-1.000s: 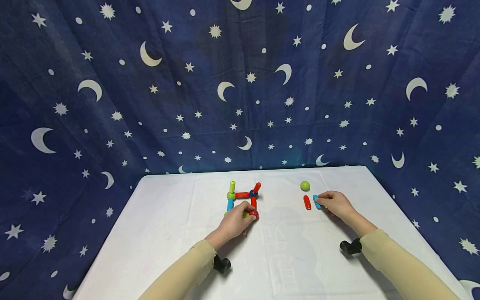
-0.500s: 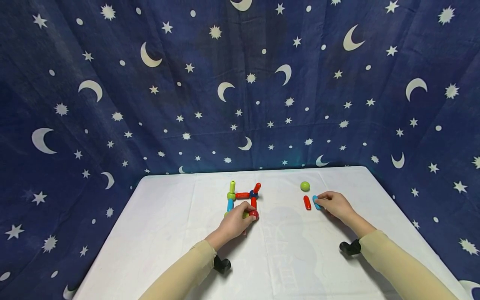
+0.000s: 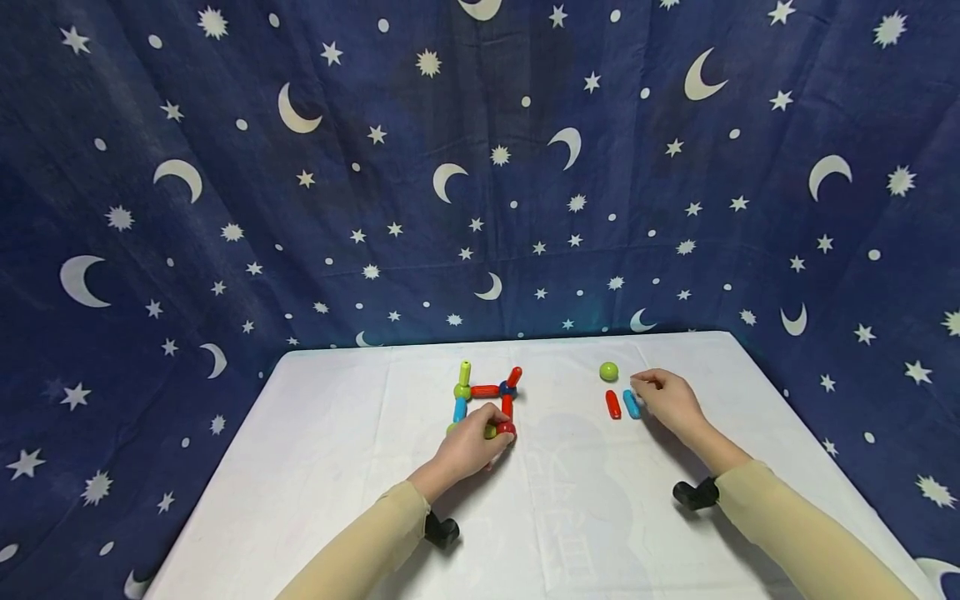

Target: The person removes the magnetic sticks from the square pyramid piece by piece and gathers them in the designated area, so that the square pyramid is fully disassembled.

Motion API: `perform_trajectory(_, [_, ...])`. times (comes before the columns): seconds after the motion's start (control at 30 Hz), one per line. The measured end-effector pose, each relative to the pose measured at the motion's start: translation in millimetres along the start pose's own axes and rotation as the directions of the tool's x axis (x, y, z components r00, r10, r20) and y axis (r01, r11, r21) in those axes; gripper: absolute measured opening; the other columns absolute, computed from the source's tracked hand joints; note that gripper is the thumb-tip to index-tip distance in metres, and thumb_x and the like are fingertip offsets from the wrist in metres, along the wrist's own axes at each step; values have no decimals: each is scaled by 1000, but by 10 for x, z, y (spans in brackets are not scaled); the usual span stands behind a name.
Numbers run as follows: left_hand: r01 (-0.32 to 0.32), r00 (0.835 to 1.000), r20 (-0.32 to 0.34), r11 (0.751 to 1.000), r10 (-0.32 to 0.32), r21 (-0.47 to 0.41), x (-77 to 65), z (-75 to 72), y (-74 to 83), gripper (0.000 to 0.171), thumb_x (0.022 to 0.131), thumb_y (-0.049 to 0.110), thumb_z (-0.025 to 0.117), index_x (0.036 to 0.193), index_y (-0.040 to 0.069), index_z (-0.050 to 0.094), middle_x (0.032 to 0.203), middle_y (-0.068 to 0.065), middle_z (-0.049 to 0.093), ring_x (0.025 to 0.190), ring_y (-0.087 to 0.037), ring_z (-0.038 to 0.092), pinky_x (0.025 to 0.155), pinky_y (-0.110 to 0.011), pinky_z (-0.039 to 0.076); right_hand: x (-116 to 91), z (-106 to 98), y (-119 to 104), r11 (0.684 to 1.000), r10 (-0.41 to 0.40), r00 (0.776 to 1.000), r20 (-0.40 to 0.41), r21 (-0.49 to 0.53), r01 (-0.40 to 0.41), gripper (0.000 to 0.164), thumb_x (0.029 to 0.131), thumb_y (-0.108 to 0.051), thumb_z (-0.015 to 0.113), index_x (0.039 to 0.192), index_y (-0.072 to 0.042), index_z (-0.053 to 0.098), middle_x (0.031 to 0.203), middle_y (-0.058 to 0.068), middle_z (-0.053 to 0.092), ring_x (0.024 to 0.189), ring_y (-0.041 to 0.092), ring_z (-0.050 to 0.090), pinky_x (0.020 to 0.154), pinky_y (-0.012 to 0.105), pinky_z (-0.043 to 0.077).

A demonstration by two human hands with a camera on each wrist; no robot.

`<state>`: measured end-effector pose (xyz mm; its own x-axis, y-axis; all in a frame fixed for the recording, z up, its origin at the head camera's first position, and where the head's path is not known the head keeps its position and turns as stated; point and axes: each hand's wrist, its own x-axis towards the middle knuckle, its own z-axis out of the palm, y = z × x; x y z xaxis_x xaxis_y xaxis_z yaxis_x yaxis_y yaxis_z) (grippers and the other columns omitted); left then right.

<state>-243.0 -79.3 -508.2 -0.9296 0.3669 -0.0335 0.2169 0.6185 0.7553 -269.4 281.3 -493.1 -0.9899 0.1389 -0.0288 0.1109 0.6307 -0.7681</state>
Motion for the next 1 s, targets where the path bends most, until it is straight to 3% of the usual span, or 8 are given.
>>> perform_trajectory(0.17, [-15, 1000, 5, 1000, 15, -9, -30, -15, -18, 24, 96, 29, 75, 113, 18, 63, 92, 5, 62, 48, -16, 60, 56, -30, 51, -37, 169, -231, 988, -146, 988, 49, 63, 143, 38, 103, -27, 62, 129, 1, 64, 100, 14, 63, 83, 25, 55, 65, 32, 47])
perform_trajectory(0.33, [-16, 998, 55, 1000, 17, -13, -52, -30, -25, 21, 97, 28, 73, 113, 20, 62, 87, 6, 63, 50, -16, 61, 56, -29, 52, -102, 453, -443, 958, -270, 950, 159, 138, 250, 38, 100, -20, 67, 132, 1, 64, 103, 12, 67, 78, 23, 61, 62, 31, 50])
perform_trajectory(0.63, [-19, 989, 147, 1000, 21, -12, -100, -88, -29, 18, 96, 22, 70, 112, 23, 62, 90, 5, 63, 57, -17, 64, 58, -32, 54, -201, 861, -680, 943, -308, 913, 267, 210, 257, 41, 95, -21, 74, 134, -12, 65, 120, 6, 67, 79, 21, 62, 61, 33, 52])
perform_trajectory(0.87, [-52, 989, 144, 997, 43, 55, -125, -141, -85, 20, 95, 34, 74, 109, 25, 63, 88, 7, 63, 56, -14, 65, 62, -32, 50, -246, 947, -720, 943, -300, 914, 272, 228, 242, 35, 93, -28, 78, 123, -12, 71, 102, 1, 69, 78, 21, 60, 60, 33, 49])
perform_trajectory(1.0, [-39, 990, 140, 998, 32, 44, -154, -210, -115, 17, 96, 30, 73, 107, 24, 62, 85, 6, 64, 57, -15, 65, 62, -32, 52, -262, 965, -721, 941, -295, 908, 296, 256, 222, 33, 92, -28, 79, 120, -12, 72, 96, 4, 69, 76, 27, 60, 57, 32, 47])
